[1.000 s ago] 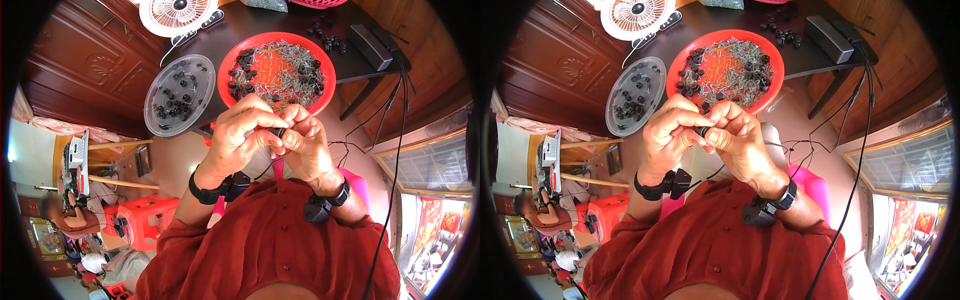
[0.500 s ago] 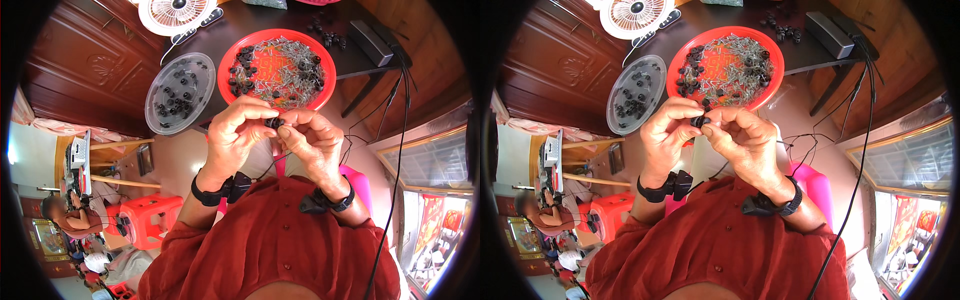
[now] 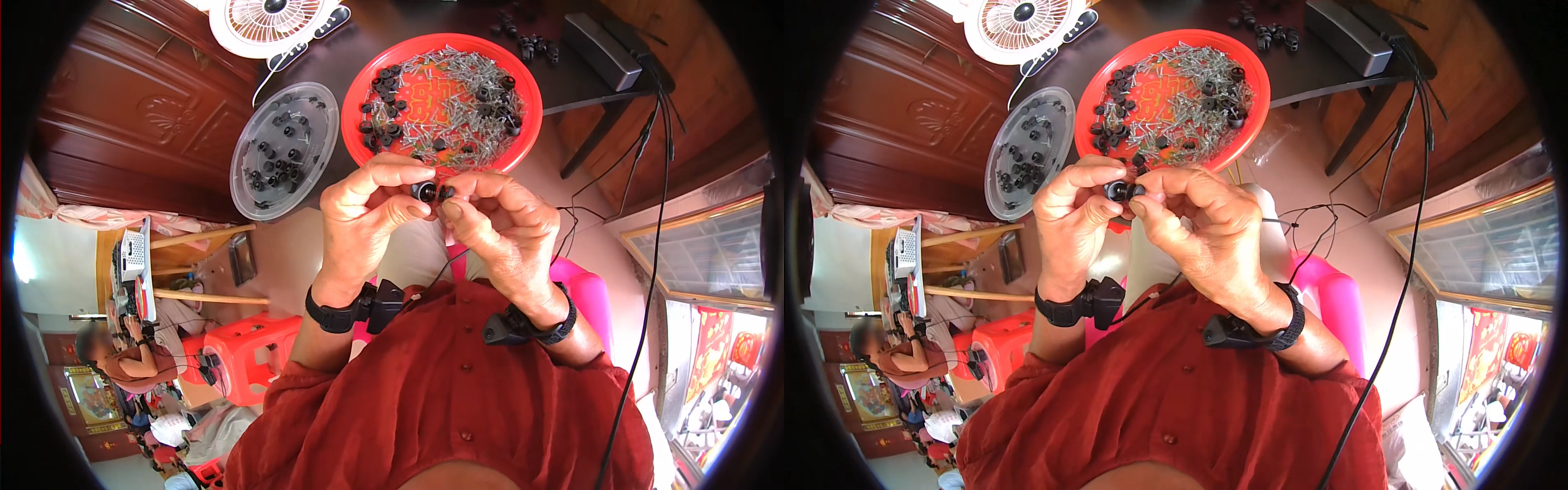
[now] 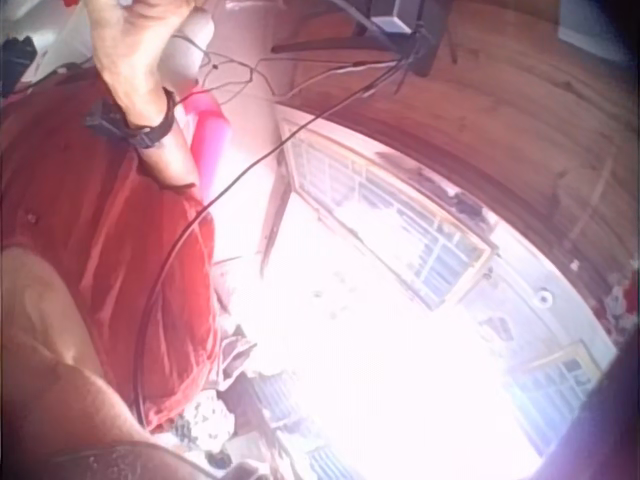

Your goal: The person is picking up small black plastic components and inserting metal pins into them.

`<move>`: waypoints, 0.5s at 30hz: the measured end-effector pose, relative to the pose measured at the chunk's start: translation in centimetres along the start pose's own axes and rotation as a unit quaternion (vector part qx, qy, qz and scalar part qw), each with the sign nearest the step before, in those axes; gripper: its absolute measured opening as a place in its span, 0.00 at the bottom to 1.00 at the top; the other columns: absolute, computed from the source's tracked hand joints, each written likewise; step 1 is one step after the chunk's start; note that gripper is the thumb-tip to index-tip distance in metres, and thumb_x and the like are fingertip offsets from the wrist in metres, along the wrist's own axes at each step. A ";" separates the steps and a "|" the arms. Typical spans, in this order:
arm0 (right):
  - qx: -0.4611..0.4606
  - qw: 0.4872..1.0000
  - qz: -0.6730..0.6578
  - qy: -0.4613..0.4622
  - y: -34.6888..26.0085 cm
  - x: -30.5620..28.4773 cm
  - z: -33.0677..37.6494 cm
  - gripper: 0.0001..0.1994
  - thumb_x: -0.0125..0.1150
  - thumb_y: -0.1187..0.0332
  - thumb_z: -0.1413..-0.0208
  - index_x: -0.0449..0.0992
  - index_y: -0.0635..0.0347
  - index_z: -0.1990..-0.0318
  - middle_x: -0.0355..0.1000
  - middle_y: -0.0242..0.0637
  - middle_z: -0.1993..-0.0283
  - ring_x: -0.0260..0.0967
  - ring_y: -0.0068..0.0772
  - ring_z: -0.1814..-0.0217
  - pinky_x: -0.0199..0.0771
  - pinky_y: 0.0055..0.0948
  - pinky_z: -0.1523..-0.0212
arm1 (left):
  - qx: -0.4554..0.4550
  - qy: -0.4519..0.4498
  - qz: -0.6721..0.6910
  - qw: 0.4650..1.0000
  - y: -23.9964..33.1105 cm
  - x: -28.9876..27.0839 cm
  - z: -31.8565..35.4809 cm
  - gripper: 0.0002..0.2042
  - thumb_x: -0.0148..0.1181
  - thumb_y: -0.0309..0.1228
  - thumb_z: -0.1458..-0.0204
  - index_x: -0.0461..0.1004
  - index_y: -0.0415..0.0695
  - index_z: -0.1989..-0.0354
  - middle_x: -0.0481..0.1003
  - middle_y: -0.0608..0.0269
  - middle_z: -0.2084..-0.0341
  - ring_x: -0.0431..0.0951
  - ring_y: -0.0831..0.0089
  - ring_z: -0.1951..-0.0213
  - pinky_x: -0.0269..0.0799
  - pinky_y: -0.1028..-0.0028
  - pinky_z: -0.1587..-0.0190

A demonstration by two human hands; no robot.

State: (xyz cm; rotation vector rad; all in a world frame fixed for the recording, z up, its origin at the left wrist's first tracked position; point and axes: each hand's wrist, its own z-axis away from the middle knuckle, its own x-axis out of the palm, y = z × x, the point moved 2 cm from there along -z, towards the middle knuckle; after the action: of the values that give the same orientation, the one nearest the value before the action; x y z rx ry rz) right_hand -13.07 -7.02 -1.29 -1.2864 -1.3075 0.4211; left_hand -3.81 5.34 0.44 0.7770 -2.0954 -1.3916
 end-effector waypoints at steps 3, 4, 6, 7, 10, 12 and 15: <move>-0.017 0.999 0.045 0.002 0.2 -0.1 -0.1 0.08 0.62 0.79 0.54 0.75 0.67 0.64 0.71 0.32 0.70 0.69 0.17 0.70 0.70 0.18 0.69 | 0.004 0.002 -0.017 1.000 -0.1 0.0 0.0 0.14 0.60 0.13 0.59 0.74 0.35 0.61 0.71 0.57 0.63 0.74 0.74 0.65 0.77 0.78 0.64; -0.026 0.998 0.058 0.002 0.2 -0.1 -0.1 0.08 0.62 0.79 0.54 0.75 0.67 0.64 0.71 0.33 0.70 0.69 0.17 0.71 0.70 0.18 0.70 | 0.006 0.003 -0.025 1.000 -0.1 0.0 0.0 0.14 0.60 0.14 0.59 0.74 0.35 0.62 0.72 0.57 0.63 0.74 0.74 0.65 0.76 0.79 0.63; -0.035 0.997 0.071 0.003 0.2 -0.1 -0.2 0.08 0.62 0.79 0.54 0.75 0.67 0.64 0.71 0.33 0.70 0.69 0.17 0.71 0.70 0.18 0.70 | 0.018 -0.002 -0.037 0.999 -0.3 -0.1 -0.1 0.14 0.61 0.14 0.60 0.74 0.35 0.62 0.72 0.57 0.63 0.74 0.74 0.65 0.76 0.79 0.63; -0.028 0.998 0.064 0.006 0.2 -0.1 -0.1 0.08 0.62 0.79 0.54 0.75 0.67 0.64 0.72 0.34 0.70 0.68 0.18 0.71 0.70 0.18 0.70 | 0.031 -0.006 -0.051 0.998 -0.3 -0.1 -0.1 0.14 0.61 0.14 0.60 0.74 0.36 0.62 0.72 0.57 0.63 0.74 0.74 0.64 0.75 0.79 0.63; -0.044 0.996 0.074 -0.006 0.2 -0.2 -0.3 0.08 0.62 0.79 0.54 0.75 0.68 0.64 0.72 0.34 0.70 0.68 0.18 0.71 0.70 0.19 0.70 | 0.011 0.003 -0.041 0.999 -0.2 -0.1 0.0 0.14 0.62 0.15 0.61 0.74 0.36 0.62 0.72 0.58 0.63 0.74 0.74 0.64 0.74 0.79 0.63; -0.066 0.993 0.092 -0.022 0.2 -0.3 -0.5 0.08 0.62 0.79 0.54 0.75 0.68 0.64 0.72 0.34 0.70 0.68 0.18 0.71 0.70 0.19 0.70 | 0.011 0.001 -0.062 0.998 -0.3 -0.3 0.2 0.15 0.63 0.15 0.61 0.74 0.36 0.62 0.72 0.58 0.63 0.74 0.75 0.63 0.74 0.79 0.64; -0.069 0.990 0.117 -0.041 -0.2 -0.2 -0.6 0.07 0.62 0.78 0.53 0.75 0.67 0.65 0.72 0.33 0.70 0.67 0.17 0.71 0.69 0.18 0.70 | 0.021 0.001 -0.098 0.995 -0.3 -0.2 0.1 0.15 0.64 0.15 0.62 0.74 0.36 0.62 0.73 0.58 0.64 0.74 0.75 0.63 0.73 0.79 0.64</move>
State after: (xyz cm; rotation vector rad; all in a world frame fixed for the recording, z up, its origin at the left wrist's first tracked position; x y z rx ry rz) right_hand -12.67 -7.53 -1.08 -1.5612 -1.2749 0.5611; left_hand -3.68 5.50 0.14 1.0254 -2.0980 -1.4501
